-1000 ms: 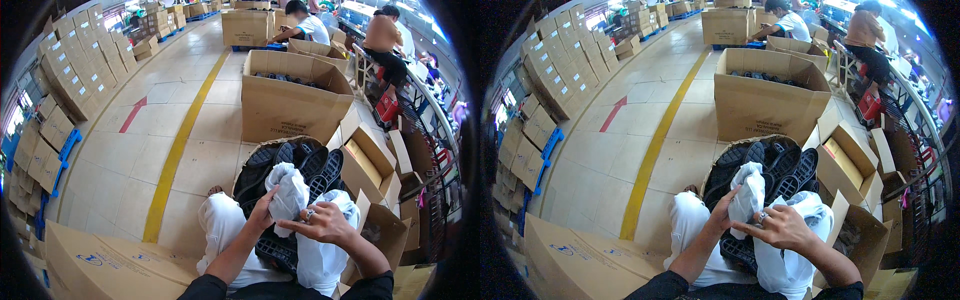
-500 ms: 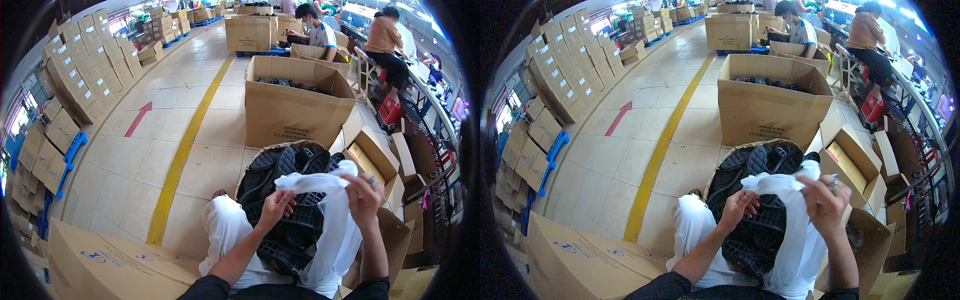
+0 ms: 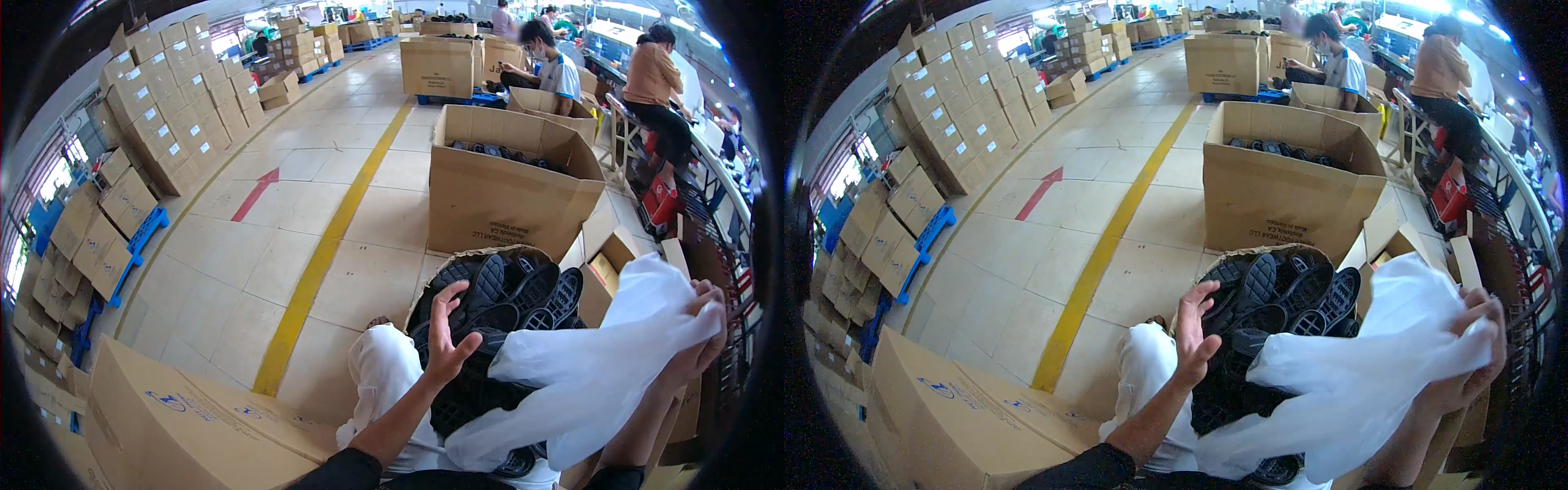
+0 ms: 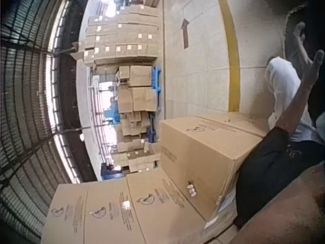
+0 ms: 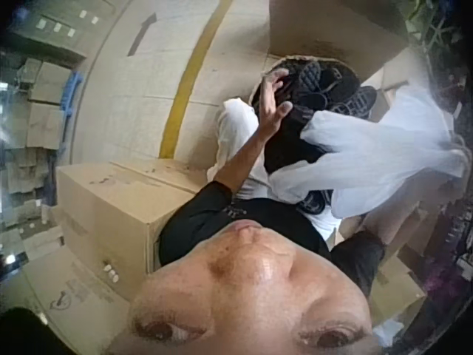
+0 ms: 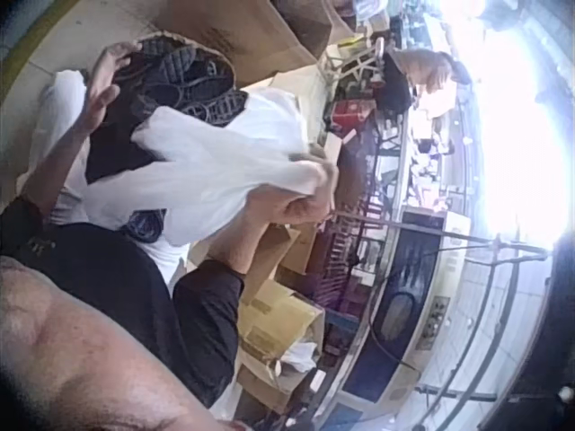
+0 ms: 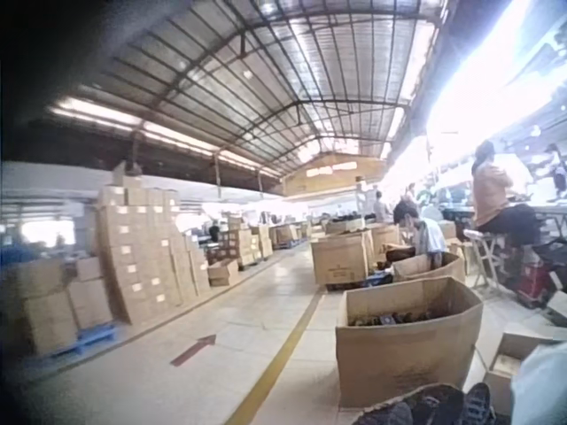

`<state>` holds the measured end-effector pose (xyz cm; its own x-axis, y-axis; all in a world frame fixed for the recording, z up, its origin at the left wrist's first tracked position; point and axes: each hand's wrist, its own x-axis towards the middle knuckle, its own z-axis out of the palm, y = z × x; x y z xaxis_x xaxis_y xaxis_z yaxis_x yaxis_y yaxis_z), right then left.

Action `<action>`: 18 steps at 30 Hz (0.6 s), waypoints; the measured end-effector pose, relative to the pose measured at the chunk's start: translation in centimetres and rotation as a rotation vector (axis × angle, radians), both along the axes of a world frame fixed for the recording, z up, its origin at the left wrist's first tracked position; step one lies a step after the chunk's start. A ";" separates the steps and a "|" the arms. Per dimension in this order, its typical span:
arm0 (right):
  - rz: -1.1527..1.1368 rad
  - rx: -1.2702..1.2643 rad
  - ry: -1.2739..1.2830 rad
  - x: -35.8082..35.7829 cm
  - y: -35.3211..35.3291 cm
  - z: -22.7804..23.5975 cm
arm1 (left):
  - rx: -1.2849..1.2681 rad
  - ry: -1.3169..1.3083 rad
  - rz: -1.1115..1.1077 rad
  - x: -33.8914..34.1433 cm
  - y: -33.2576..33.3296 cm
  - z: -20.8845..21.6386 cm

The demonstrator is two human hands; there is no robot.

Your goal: The person sits on the floor and repeatedly takes black slippers from a large cardboard box, places them into white plastic bags, and then puts the packaged slippers into smaller cardboard boxes. The person also stacks unpacked slippers on their lap.

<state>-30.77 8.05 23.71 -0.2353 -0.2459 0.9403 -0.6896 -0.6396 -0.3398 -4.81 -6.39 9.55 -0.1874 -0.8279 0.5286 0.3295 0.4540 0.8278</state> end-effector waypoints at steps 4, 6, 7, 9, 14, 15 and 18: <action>0.050 0.240 0.228 7.8 -1.7 2.2 | -0.282 0.056 -0.326 -0.5 1.8 6.7; 0.130 0.301 0.252 11.7 -3.1 3.2 | -0.288 0.065 -0.470 -1.4 4.5 8.9; 0.210 0.291 0.219 12.3 -3.7 2.8 | -0.234 0.079 -0.548 -2.3 6.1 9.0; 0.310 0.334 0.151 14.0 -3.8 3.5 | -0.118 -0.177 -0.599 -2.6 8.1 8.3; 0.105 0.041 -0.251 8.9 -2.0 -1.0 | 0.113 -0.359 -0.699 -3.8 9.3 6.1; 0.172 0.038 -0.353 6.6 -1.1 -1.4 | -0.017 -0.411 -0.618 -3.4 8.6 5.3; 0.273 0.016 -0.577 -0.2 1.5 -3.5 | -0.312 -0.511 -0.380 -2.0 7.1 4.7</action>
